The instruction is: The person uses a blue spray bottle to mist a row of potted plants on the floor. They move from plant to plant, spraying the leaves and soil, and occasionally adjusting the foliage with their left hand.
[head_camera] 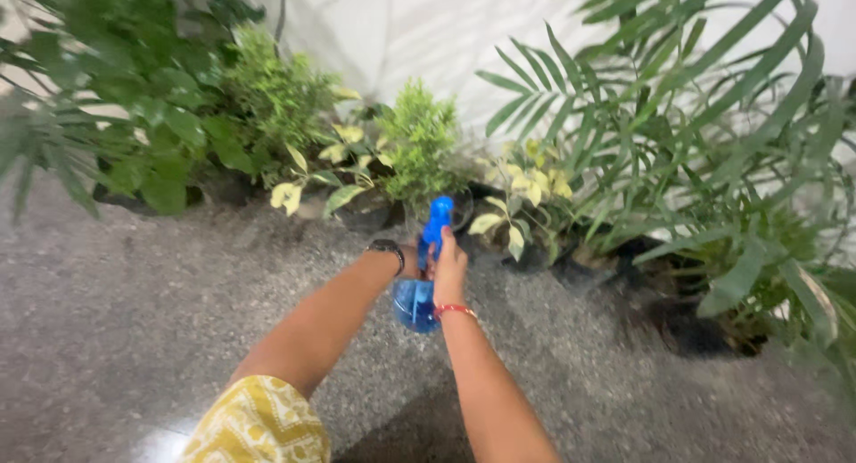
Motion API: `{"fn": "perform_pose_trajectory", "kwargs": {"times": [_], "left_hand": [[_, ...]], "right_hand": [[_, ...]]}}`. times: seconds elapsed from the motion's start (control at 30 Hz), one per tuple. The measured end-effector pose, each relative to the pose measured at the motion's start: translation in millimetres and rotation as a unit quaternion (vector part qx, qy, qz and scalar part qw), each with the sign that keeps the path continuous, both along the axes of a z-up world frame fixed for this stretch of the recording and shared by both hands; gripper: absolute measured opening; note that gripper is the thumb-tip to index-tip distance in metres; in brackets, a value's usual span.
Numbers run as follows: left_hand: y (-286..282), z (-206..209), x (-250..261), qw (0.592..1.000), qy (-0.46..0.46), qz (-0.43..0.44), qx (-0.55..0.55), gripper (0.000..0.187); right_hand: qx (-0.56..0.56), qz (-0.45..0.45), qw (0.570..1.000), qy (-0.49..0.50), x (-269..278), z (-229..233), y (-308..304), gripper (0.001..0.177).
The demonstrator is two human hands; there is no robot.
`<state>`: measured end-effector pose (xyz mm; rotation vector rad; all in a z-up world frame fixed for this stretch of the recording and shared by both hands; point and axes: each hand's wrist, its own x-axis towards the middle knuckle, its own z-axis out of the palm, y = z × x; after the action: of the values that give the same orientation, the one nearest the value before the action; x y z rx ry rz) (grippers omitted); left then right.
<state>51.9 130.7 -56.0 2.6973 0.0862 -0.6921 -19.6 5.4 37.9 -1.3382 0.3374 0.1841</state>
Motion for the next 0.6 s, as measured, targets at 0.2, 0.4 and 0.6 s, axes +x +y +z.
{"fn": "perform_pose_trajectory", "kwargs": {"times": [0.2,0.4,0.6], "left_hand": [[23,5,4,0.988,-0.018,-0.085,-0.130,0.078],[24,17,10,0.964,-0.032,0.021,-0.263,0.094],[48,38,-2,0.915,-0.076,0.033,-0.395,0.079]], "right_hand": [[0.014,0.037,0.999,0.014,2,1,-4,0.057],[0.110,0.078,0.991,0.028,5,-7,-13,0.051],[0.141,0.158,0.975,0.065,10,-7,-7,0.045]]}}
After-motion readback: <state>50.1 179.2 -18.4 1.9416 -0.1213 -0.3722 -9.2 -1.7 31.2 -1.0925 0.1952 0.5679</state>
